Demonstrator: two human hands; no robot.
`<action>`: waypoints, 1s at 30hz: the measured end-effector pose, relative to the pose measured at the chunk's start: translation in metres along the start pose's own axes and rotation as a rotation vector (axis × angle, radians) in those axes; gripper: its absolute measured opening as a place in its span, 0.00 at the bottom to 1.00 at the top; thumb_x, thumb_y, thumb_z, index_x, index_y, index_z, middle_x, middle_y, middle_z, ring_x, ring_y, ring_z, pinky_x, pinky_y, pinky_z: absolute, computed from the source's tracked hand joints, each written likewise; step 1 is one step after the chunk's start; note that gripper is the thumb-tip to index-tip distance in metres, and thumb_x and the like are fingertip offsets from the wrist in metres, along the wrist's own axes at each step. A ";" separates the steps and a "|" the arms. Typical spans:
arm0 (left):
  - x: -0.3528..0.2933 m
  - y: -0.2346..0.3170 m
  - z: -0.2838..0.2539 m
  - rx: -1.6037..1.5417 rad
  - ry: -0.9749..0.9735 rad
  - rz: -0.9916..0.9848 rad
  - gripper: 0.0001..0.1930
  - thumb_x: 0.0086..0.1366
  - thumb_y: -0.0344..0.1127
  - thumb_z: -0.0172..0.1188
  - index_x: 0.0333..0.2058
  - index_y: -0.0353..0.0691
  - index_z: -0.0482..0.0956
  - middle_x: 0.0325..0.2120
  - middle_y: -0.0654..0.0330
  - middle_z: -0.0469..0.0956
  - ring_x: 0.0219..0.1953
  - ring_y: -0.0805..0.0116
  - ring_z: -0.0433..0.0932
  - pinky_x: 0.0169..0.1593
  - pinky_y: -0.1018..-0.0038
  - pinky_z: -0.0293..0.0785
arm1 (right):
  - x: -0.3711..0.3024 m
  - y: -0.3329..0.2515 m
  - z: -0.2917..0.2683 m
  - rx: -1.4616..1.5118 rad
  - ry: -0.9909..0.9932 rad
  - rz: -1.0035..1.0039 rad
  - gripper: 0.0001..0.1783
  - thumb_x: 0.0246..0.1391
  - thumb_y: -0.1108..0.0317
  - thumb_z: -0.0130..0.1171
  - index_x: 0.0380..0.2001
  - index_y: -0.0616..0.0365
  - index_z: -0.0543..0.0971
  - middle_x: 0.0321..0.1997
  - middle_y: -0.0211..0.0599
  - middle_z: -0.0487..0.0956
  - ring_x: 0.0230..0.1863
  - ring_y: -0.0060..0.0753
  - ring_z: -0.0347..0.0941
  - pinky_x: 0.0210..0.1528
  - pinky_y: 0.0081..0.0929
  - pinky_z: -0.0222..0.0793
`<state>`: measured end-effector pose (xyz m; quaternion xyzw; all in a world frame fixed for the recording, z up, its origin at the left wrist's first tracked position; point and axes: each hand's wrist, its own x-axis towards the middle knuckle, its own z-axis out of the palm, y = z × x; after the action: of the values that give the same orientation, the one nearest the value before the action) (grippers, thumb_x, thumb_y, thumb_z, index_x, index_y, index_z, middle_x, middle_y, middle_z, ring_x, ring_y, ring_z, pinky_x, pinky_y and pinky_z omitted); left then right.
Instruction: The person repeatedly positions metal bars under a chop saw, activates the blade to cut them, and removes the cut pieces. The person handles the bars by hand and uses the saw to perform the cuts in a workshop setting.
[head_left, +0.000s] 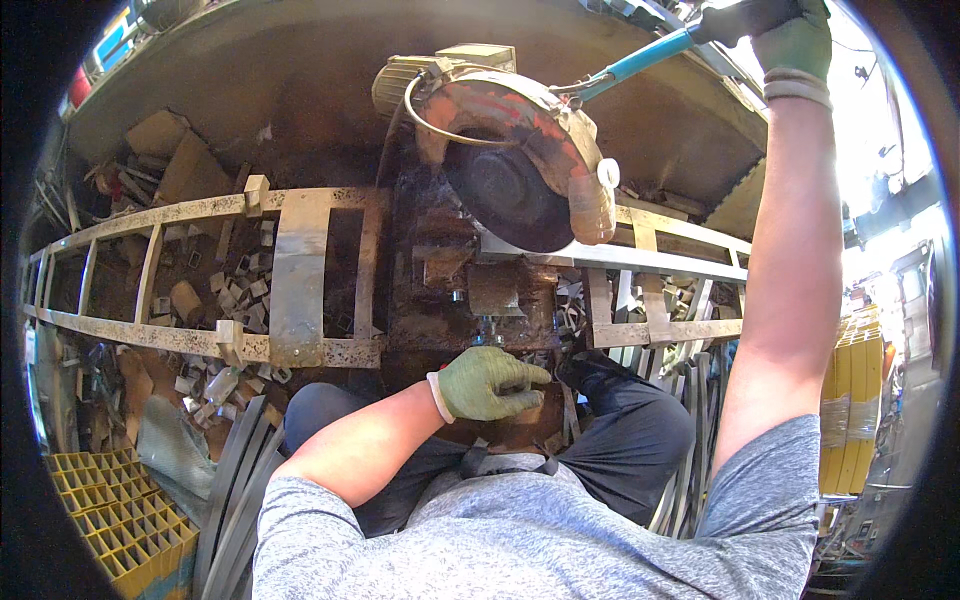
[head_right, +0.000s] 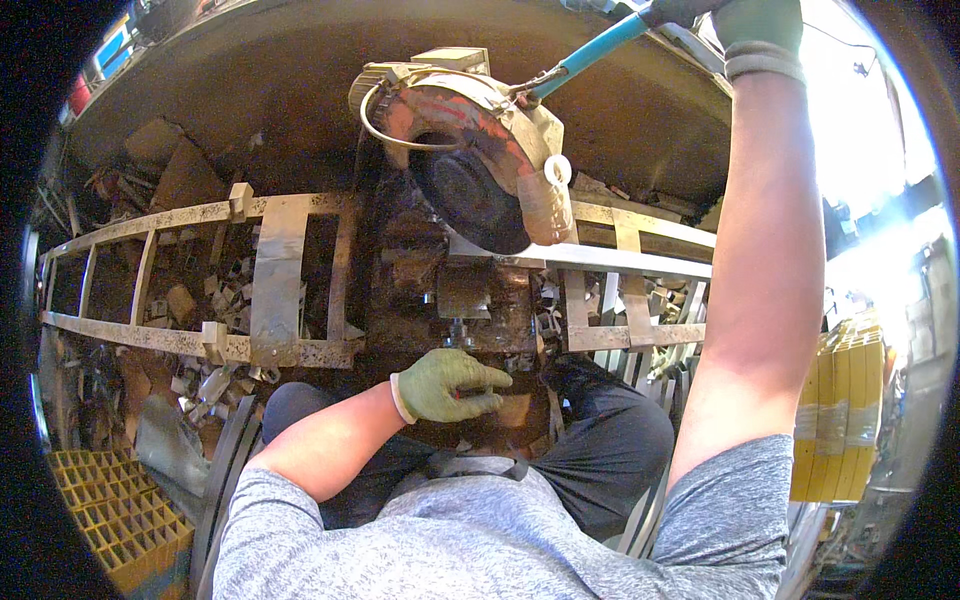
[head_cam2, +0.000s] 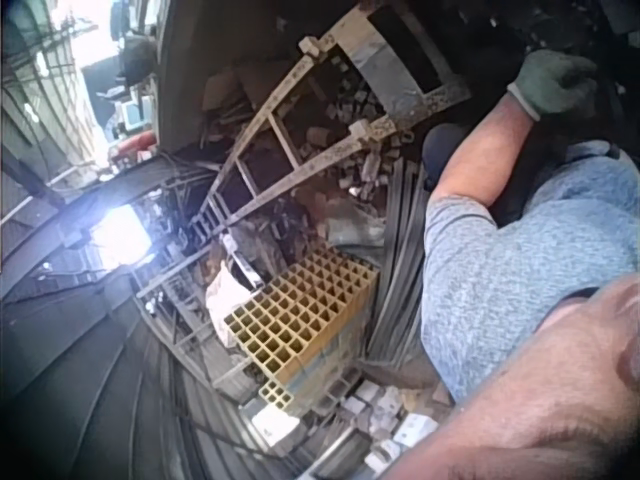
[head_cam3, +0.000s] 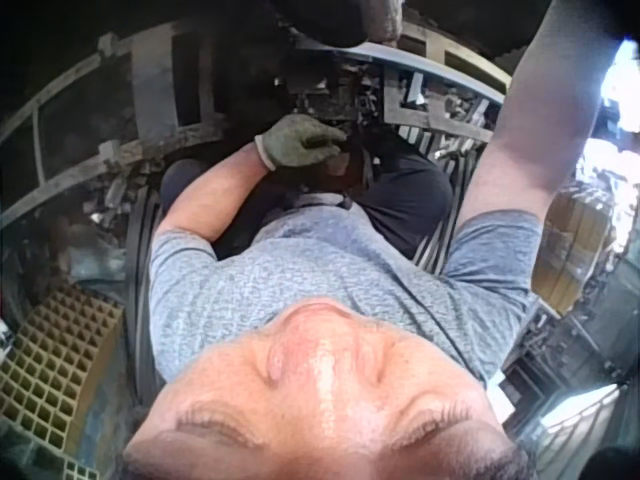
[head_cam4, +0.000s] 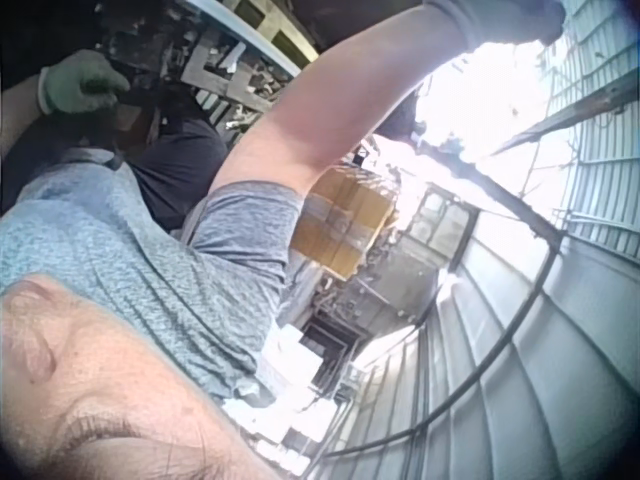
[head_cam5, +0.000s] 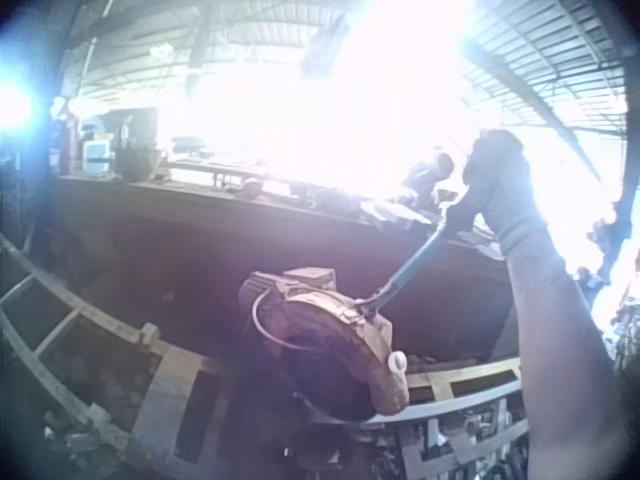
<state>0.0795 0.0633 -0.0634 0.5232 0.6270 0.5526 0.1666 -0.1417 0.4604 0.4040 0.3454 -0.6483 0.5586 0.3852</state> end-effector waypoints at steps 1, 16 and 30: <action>0.001 0.001 -0.001 -0.008 0.002 -0.010 0.18 0.74 0.40 0.81 0.58 0.40 0.96 0.44 0.46 0.96 0.44 0.44 0.96 0.50 0.55 0.92 | -0.001 0.000 -0.009 -0.020 -0.026 0.032 0.08 0.82 0.65 0.55 0.45 0.46 0.82 0.34 0.24 0.77 0.36 0.28 0.79 0.39 0.28 0.77; 0.004 0.006 -0.006 0.015 -0.075 -0.095 0.21 0.78 0.45 0.74 0.61 0.40 0.95 0.47 0.43 0.95 0.50 0.42 0.96 0.55 0.55 0.91 | -0.033 -0.027 0.018 0.210 0.272 0.229 0.07 0.82 0.57 0.65 0.44 0.40 0.83 0.33 0.21 0.78 0.33 0.26 0.77 0.39 0.32 0.77; 0.002 -0.001 -0.003 0.012 -0.049 -0.053 0.20 0.77 0.43 0.74 0.61 0.40 0.95 0.44 0.41 0.94 0.46 0.38 0.94 0.51 0.51 0.90 | -0.037 -0.016 -0.009 0.023 0.213 0.092 0.06 0.83 0.62 0.61 0.52 0.48 0.85 0.43 0.28 0.81 0.40 0.30 0.79 0.45 0.30 0.80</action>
<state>0.0758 0.0640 -0.0624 0.5208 0.6398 0.5310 0.1935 -0.1092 0.4681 0.3796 0.2586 -0.6124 0.6165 0.4220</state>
